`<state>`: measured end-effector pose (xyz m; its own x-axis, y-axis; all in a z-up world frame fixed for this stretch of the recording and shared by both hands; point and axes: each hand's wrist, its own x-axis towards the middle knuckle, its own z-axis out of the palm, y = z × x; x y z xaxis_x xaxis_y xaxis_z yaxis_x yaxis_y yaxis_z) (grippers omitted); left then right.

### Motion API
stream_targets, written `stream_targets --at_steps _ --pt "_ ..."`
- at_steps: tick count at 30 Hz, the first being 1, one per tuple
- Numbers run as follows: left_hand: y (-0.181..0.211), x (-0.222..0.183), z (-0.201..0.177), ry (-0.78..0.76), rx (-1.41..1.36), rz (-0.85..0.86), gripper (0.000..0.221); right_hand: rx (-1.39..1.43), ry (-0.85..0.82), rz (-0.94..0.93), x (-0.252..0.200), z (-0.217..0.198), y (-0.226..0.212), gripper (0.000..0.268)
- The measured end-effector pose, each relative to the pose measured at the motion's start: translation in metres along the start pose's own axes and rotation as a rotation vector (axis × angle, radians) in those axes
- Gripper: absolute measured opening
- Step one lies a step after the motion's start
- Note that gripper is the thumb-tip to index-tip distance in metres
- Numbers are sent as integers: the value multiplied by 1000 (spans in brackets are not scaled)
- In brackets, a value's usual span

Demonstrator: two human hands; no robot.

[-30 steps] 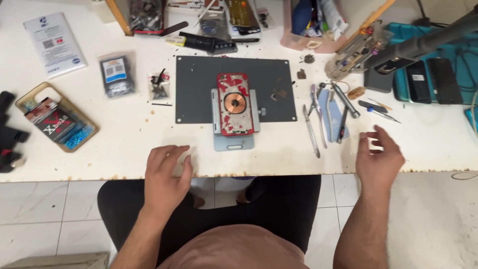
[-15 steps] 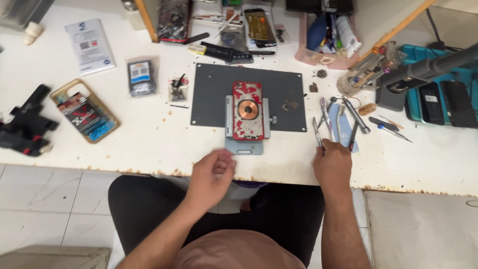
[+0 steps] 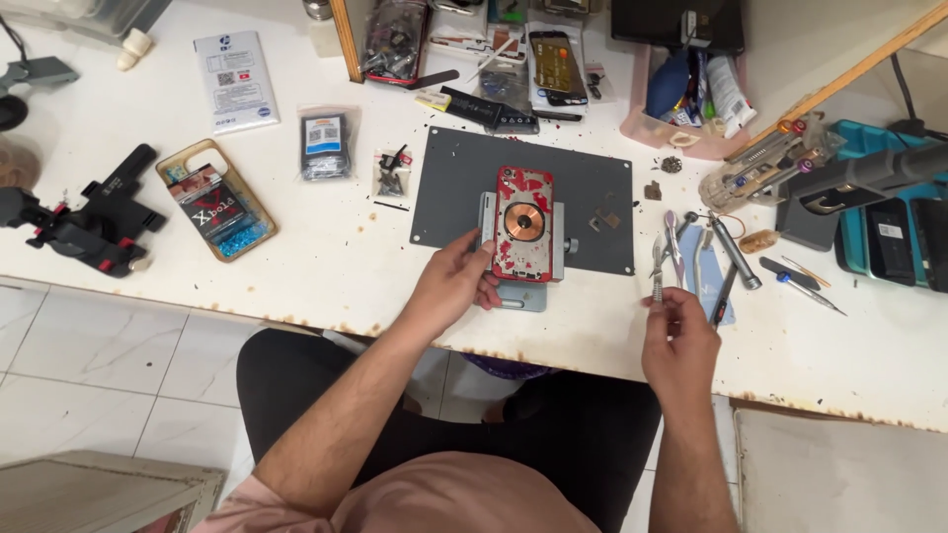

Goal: Scraping adhesive residue from the edges of an electronics panel using a small tool and a brush.

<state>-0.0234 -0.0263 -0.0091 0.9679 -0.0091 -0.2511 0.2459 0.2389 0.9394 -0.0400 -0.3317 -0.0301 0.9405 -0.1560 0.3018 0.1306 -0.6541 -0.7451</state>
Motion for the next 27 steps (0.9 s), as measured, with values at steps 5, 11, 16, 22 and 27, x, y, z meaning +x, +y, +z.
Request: stream_targets --at_steps 5,11,16,22,27 --pt "-16 8 0 -11 -71 16 57 162 -145 3 -14 19 -27 24" --pt "-26 8 -3 -29 -131 13 55 147 -199 -26 -19 24 -80 24" --pt "-9 5 -2 -28 -169 2 57 86 -168 -95 -18 22 -82 28" --pt "10 5 -1 -34 -81 -253 79 56 -182 -4 -17 18 -61 32" --pt "22 2 -2 -59 -130 -317 83 21 -194 135 -14 16 -55 37"
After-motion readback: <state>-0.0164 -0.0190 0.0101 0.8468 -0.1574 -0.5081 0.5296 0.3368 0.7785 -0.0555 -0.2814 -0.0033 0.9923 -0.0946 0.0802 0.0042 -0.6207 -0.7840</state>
